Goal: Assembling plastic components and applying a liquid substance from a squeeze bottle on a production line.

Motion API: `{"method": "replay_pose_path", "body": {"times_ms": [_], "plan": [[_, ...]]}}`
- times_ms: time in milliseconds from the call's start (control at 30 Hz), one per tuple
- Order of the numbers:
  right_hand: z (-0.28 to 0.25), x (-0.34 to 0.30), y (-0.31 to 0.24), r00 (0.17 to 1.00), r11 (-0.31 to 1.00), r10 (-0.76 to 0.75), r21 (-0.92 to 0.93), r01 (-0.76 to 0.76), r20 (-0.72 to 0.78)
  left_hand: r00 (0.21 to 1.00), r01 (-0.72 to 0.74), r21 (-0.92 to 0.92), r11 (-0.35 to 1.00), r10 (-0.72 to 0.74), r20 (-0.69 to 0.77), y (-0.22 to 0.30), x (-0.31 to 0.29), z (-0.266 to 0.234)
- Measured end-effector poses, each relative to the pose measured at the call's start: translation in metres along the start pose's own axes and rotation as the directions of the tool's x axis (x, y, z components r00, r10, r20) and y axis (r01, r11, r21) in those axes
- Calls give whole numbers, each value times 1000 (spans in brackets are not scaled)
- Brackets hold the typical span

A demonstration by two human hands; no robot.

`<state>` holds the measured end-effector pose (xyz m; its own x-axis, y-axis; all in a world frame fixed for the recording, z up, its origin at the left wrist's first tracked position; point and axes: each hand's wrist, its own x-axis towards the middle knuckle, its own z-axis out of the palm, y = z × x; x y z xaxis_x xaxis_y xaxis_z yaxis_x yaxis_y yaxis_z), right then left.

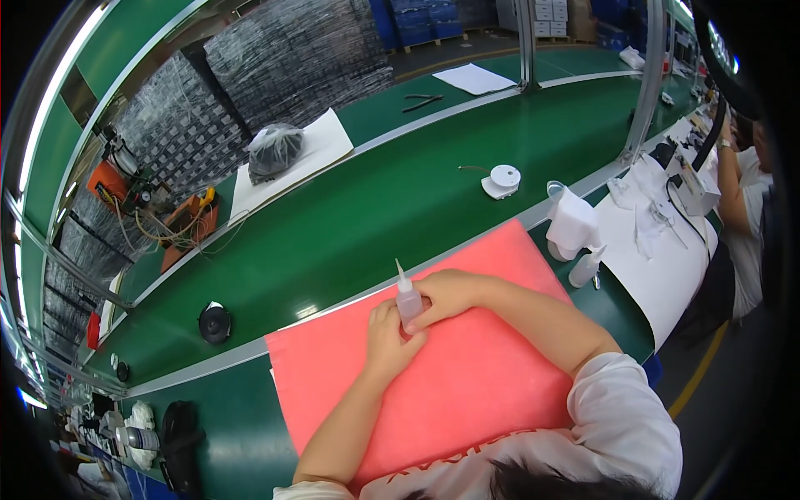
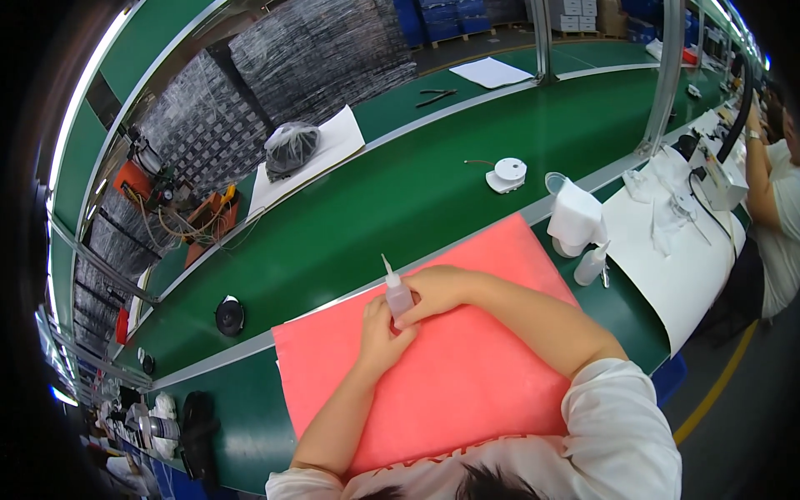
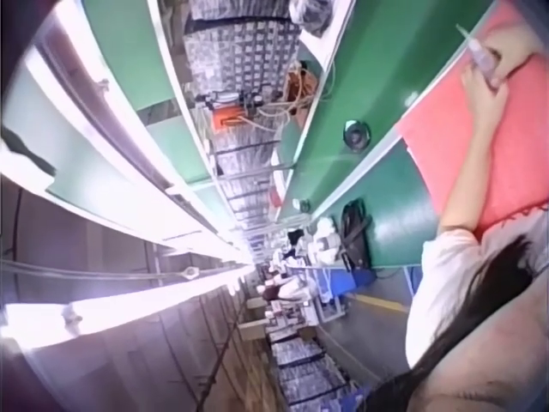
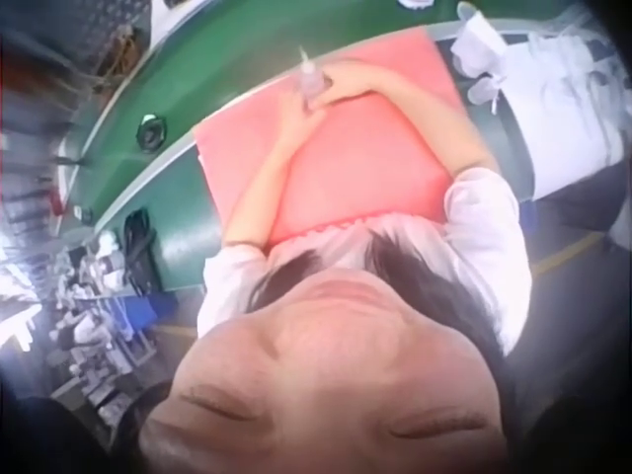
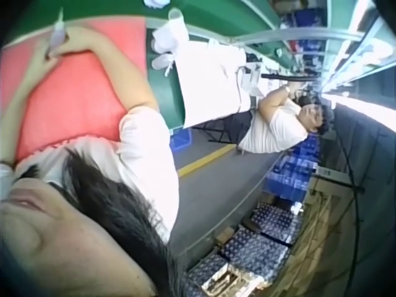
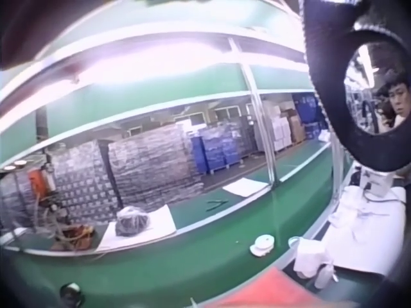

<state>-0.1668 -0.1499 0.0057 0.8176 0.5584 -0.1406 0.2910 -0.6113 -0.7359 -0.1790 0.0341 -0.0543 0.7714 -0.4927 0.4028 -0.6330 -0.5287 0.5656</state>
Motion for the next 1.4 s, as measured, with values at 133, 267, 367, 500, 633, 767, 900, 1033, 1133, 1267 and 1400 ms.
{"method": "replay_pose_path", "body": {"times_ms": [133,267,367,500,633,767,900,1033,1133,1267,1400], "plan": [[8,3,-5,998,999,32,21,-31,-53,1000,17,-63,998,-18,-12,4,3,-5],[13,5,1,982,994,-68,77,83,-178,1000,0,-57,998,0,-2,1,3,-3],[14,4,0,973,993,-77,67,93,-218,1000,-21,-59,998,20,-21,1,3,0],[11,2,-6,973,995,-78,41,89,-216,998,-40,-87,995,35,-56,-5,-1,2],[14,6,4,967,992,-96,56,112,-237,999,40,-112,993,-40,-3,-5,-1,-1],[13,5,6,969,990,-107,62,124,-225,998,65,-138,988,-64,13,-4,0,-1],[13,5,6,970,989,-112,70,130,-214,999,-10,-79,997,6,-46,-4,1,-1],[14,6,8,974,991,-110,51,122,-198,999,3,-114,993,-7,-39,0,3,-3],[13,4,6,975,991,-111,49,123,-194,1000,0,-122,992,-3,-30,-1,3,-3],[13,5,6,975,992,-104,56,117,-195,999,11,-131,991,-17,-41,-4,1,0],[15,8,10,967,987,-131,64,148,-220,999,23,-147,989,-26,-20,-2,2,-2]]}}
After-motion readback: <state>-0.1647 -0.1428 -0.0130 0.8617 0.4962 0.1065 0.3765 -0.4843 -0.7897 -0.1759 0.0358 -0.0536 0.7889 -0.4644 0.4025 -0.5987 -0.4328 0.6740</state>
